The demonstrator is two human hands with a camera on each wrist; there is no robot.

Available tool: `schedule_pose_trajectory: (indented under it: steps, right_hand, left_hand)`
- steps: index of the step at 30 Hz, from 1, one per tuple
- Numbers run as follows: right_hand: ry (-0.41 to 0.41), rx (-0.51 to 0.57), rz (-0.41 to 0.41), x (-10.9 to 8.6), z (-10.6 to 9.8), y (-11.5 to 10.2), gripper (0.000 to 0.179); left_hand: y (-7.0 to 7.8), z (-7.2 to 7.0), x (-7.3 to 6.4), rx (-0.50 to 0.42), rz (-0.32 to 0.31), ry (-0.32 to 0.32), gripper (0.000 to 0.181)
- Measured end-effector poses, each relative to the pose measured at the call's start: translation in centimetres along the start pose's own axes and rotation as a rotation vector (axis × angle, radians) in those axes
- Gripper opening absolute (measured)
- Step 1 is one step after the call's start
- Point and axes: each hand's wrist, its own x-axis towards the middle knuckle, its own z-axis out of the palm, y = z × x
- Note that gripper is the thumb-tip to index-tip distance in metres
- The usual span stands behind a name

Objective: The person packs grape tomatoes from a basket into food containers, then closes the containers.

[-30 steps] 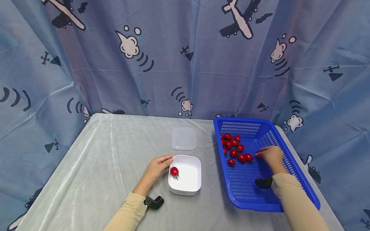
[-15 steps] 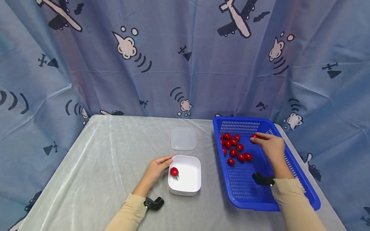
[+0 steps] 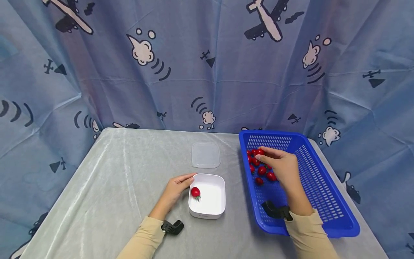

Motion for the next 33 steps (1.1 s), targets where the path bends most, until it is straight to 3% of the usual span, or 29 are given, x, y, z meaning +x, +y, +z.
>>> schedule_pose_trajectory:
  steps: [19, 33]
  right_hand:
    - [-0.122, 0.039, 0.01, -3.1, 3.2, -2.2, 0.051]
    - [-0.184, 0.14, -0.082, -5.0, 6.2, -3.5, 0.041]
  left_hand:
    - [0.1, 0.0, 0.0, -0.002, -0.02, 0.008, 0.034]
    - [0.1, -0.1, 0.0, -0.041, -0.025, -0.013, 0.037]
